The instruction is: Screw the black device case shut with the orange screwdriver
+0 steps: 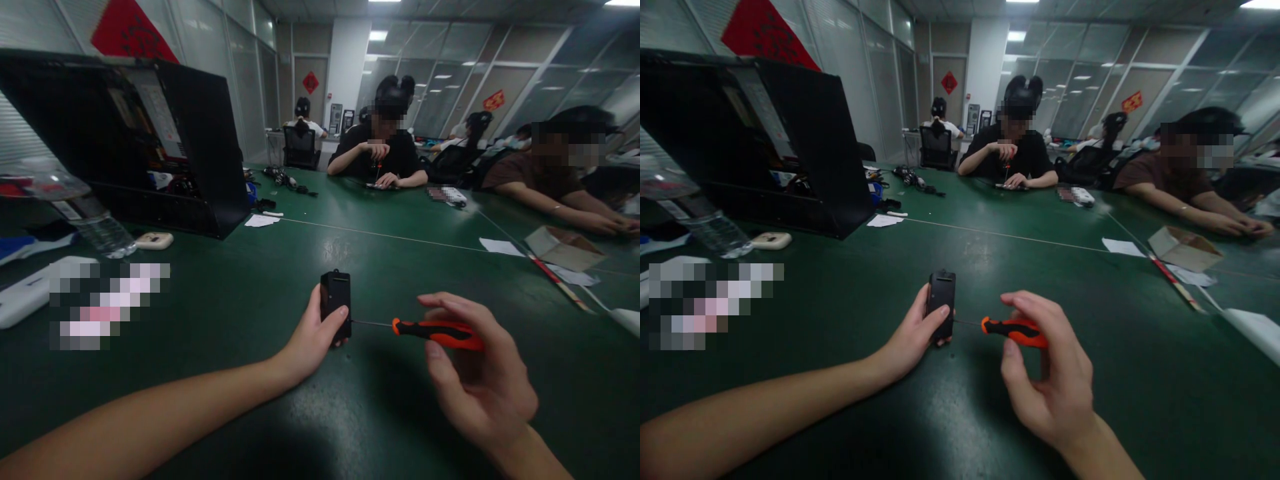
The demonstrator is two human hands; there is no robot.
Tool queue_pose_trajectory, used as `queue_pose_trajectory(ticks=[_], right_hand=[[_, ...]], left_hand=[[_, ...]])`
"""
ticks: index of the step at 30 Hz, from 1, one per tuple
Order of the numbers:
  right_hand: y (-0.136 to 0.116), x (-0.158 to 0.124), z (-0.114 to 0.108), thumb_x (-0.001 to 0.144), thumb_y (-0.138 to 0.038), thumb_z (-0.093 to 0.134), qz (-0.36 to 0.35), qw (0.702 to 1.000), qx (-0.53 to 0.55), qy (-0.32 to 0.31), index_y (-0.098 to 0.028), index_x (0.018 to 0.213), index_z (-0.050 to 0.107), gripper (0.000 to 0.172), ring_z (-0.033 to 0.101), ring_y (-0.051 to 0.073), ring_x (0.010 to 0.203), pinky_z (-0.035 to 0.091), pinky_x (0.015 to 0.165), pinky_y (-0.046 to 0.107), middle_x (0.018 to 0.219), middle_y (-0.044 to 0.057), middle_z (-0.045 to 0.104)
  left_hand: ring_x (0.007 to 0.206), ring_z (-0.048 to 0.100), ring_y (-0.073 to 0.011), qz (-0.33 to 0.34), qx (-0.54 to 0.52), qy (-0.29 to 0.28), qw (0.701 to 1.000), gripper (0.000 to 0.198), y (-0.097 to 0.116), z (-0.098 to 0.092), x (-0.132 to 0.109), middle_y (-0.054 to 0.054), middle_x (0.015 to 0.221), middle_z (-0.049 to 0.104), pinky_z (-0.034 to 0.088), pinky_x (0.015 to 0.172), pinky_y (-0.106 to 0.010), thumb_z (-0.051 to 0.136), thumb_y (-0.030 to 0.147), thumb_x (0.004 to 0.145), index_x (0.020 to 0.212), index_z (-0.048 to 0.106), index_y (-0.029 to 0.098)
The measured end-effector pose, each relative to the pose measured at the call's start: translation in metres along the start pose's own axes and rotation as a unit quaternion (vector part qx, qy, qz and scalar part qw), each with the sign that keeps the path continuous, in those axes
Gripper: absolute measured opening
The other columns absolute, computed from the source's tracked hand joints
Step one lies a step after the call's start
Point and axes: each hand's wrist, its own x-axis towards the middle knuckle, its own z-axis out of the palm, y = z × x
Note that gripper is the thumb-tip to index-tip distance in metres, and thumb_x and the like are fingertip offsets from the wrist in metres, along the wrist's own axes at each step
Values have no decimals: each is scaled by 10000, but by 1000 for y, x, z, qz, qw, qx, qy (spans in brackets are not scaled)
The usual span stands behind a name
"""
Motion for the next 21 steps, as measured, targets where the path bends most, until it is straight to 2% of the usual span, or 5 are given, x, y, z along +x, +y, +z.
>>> queue_pose_trajectory(ticks=[4,9,15,18,21], right_hand=[[-2,2,1,845,-63,651,24,999,-25,16,-281,1310,589,517,683,198,854,611,728,347,1015,44,694],[-3,-2,12,859,-86,598,49,995,59,63,-328,1448,435,657,645,183,856,607,727,379,1240,74,597],[-5,0,15,813,-58,696,44,994,57,82,-375,1418,484,715,649,169,802,618,697,368,1186,54,594],[-8,1,16,802,-33,711,71,991,58,101,-404,1456,419,806,684,162,807,641,748,379,1183,41,592],[-7,-1,20,828,-40,684,97,986,85,107,-369,1422,448,718,717,189,883,650,794,404,1178,51,596]], left_hand=[[630,582,-104,-6,15,-8,1000,517,1,0,-1,-44,986,582,436,514,-217,580,435,931,1349,372,213],[659,577,-113,-4,33,-23,999,523,5,0,-4,-28,952,569,453,537,-221,592,424,926,1359,379,222],[664,571,-119,-4,43,-28,999,518,5,0,-4,-19,931,550,456,538,-225,593,415,924,1357,384,224],[665,567,-116,-8,42,-25,999,519,4,0,-4,-26,950,548,457,536,-221,591,409,924,1362,383,225],[683,565,-119,-7,33,-33,999,536,4,1,-5,-35,981,559,470,554,-226,594,397,924,1381,366,233]])
